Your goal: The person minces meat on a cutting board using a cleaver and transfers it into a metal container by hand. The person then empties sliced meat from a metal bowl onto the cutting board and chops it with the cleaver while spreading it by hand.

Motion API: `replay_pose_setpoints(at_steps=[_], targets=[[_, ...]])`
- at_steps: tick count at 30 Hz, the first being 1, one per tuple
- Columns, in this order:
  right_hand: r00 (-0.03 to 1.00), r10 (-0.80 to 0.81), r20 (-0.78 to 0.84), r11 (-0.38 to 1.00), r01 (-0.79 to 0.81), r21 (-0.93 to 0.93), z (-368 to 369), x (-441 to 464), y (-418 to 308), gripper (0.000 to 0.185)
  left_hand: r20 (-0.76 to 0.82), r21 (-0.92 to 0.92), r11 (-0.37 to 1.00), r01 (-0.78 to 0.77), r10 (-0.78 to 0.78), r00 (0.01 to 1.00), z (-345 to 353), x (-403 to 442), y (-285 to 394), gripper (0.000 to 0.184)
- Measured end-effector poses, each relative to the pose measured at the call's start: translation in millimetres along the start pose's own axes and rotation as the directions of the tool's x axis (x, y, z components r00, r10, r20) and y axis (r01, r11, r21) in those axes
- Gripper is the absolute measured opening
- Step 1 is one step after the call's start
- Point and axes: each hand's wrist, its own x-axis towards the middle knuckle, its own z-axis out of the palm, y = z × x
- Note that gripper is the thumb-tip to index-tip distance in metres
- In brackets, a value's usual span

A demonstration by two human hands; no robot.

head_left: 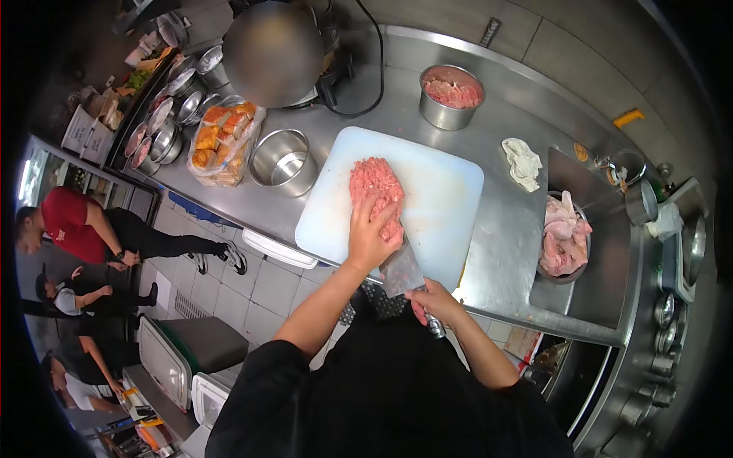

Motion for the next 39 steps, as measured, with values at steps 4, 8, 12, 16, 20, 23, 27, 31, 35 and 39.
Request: replay_pose_setpoints(at_steps=[4,8,12,16,20,23,27,31,35,39], targets=[[0.999,-0.033,0.018,0.999,0.033,-0.040,4,-20,-11,0.020,-0.077,-0.019,1.000,-0.023,0.021,0.997,-18,11,21,0.058],[0.999,-0.040,0.002,0.995,0.040,-0.086,17,-30,-30,0.019,-0.112,-0.009,0.998,-0.065,0.064,0.992,-45,31,31,0.059],[0.996,-0.088,-0.012,0.991,0.086,-0.103,33,-24,-56,0.019,-0.164,0.002,0.995,-0.099,0.098,0.982,-74,56,27,0.058],[0.988,-0.140,0.062,0.960,0.151,-0.238,52,4,-106,0.019,-0.251,0.077,0.989,-0.124,0.140,0.958,-101,87,-10,0.054],[0.981,-0.164,0.104,0.957,0.184,-0.226,91,51,-164,0.021,-0.328,0.134,0.988,-0.076,0.117,0.938,-138,117,-64,0.055],[0.994,-0.089,0.065,0.987,0.097,-0.131,98,65,-157,0.024,-0.290,0.114,0.988,0.102,-0.065,0.955,-138,125,-131,0.052],[0.997,-0.079,0.000,0.990,0.078,-0.117,83,27,-134,0.026,0.185,0.247,0.891,0.381,-0.429,0.884,-124,121,-235,0.049],[0.977,-0.109,-0.182,0.980,0.075,-0.183,44,-29,-111,0.023,0.030,0.310,0.898,0.312,-0.337,0.941,-140,137,-160,0.033],[0.885,-0.104,-0.453,0.945,-0.054,-0.322,4,-44,-88,0.028,0.167,-0.061,0.995,0.074,-0.063,0.984,-67,118,-116,0.034],[0.742,-0.195,-0.642,0.685,-0.365,-0.631,2,-41,-80,0.033,0.108,0.011,0.976,-0.220,0.217,0.970,30,88,-126,0.042]])
